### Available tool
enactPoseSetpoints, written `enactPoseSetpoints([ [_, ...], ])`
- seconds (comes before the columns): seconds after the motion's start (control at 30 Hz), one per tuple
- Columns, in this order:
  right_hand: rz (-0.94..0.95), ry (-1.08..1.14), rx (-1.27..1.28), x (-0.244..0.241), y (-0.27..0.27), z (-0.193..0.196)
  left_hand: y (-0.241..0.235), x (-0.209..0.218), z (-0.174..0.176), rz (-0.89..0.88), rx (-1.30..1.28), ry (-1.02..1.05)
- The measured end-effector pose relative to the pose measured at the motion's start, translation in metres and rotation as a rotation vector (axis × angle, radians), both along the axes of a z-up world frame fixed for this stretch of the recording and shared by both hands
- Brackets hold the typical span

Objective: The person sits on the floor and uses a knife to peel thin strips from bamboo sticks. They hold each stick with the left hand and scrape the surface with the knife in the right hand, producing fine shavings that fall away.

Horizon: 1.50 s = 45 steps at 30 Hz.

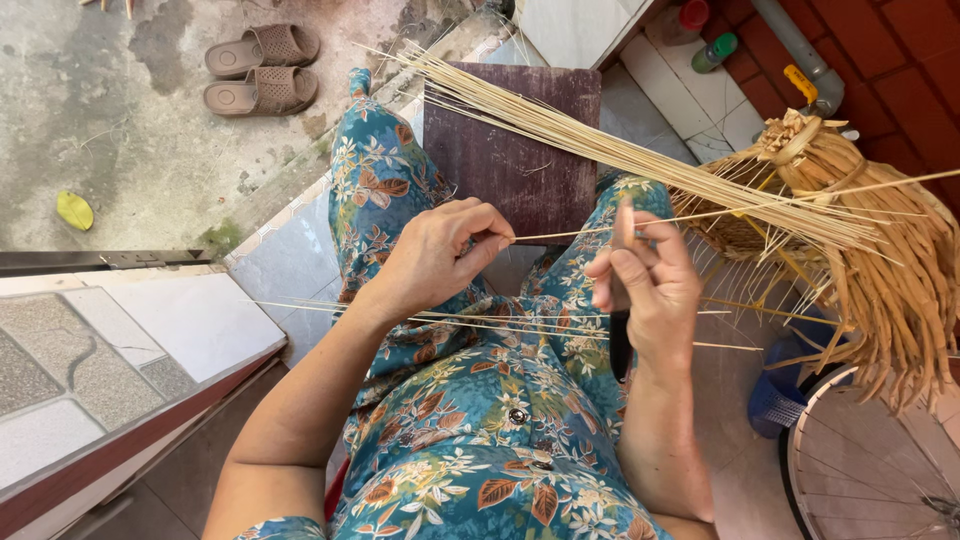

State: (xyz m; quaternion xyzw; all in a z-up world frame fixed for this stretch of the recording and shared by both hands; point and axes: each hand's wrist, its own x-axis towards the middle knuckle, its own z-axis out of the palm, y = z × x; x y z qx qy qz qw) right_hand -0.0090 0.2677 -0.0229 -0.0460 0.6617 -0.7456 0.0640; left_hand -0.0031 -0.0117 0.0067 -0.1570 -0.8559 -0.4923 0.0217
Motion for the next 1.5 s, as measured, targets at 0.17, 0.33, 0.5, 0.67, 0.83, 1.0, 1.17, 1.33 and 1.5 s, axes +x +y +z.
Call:
enactPoseSetpoints([
  [0.17,-0.076,0.066,-0.034,-0.010,0.016,0.004,-0.012,0.000,0.006,0.030,-0.010,-0.039],
  [0.33,-0.160,0.055,-0.062,-0.010,0.025,0.009,-0.019,0.001,0.017,0.052,-0.110,0.054],
  [0.5,-0.021,-0.038,-0.023,-0.001,-0.012,0.002,0.006,-0.003,0.021,-0.054,-0.123,0.268],
  [0.67,0.049,-0.077,-0.021,0.005,-0.023,0.004,0.035,-0.005,0.014,-0.063,0.060,-0.053],
  [0.83,-0.104,0.001,0.014,-0.008,0.001,0.005,0.020,-0.003,0.008,-0.032,0.051,-0.099],
  [1.0,-0.215,0.058,0.006,-0.016,0.029,0.011,0.001,0.001,0.011,-0.024,0.056,-0.170],
  [1.17,-0.153,0.016,-0.005,-0.009,0.014,0.009,0.009,0.000,0.012,-0.002,0.017,-0.167],
  [1.33,0.081,-0.023,-0.062,-0.005,-0.008,0.004,0.009,-0.002,0.014,-0.019,0.028,-0.153],
  [1.5,-0.174,-0.024,-0.059,-0.017,0.025,0.014,-0.016,0.002,0.017,0.009,-0.019,-0.216],
])
